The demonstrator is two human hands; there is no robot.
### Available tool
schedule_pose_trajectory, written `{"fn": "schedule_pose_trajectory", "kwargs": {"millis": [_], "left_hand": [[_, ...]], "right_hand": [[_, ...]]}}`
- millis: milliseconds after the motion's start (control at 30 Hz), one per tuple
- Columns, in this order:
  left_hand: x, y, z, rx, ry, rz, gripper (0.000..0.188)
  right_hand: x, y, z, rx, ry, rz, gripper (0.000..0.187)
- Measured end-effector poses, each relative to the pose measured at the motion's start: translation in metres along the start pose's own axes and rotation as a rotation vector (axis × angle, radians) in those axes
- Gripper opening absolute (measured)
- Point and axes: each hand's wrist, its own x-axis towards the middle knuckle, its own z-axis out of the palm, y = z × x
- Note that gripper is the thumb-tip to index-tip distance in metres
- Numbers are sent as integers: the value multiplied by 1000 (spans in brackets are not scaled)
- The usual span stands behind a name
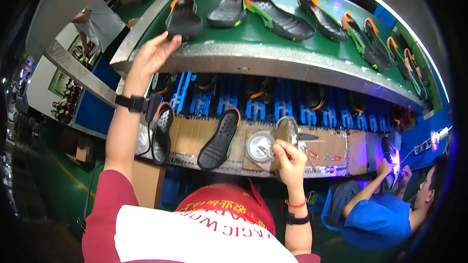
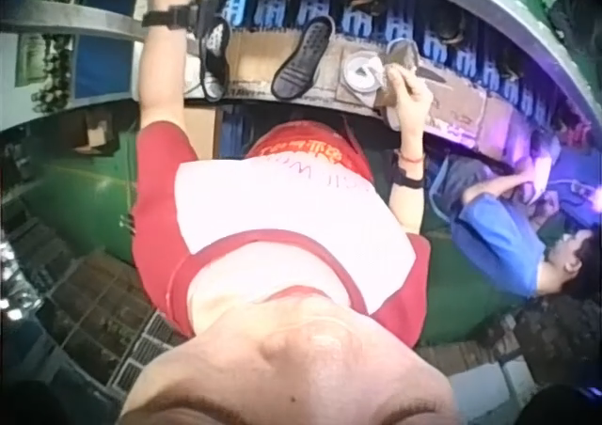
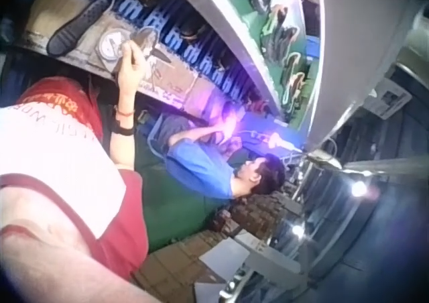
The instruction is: Applying glue to the surface and edges of shoe soles using a brush on a manufacturing assembly line.
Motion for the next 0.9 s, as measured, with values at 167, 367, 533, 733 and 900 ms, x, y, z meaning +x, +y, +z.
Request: {"fn": "schedule_pose_trajectory", "kwargs": {"millis": [167,367,533,733,900], "left_hand": [[-45,-60,-19,553,127,834,42],[-140,-217,-125,1756,-2,-301,74],[-163,-269,-187,1259,-30,-432,56],[-157,-236,-171,167,-41,-877,62],[-182,-263,-129,-700,9,-845,78]], "right_hand": [[-2,31,32,-339,-115,-111,14],[-6,100,68,-961,-208,-257,11],[1,133,74,-1056,-234,-238,9],[5,141,75,-1042,-248,-257,13],[8,142,76,-1063,-285,-248,16]]}}
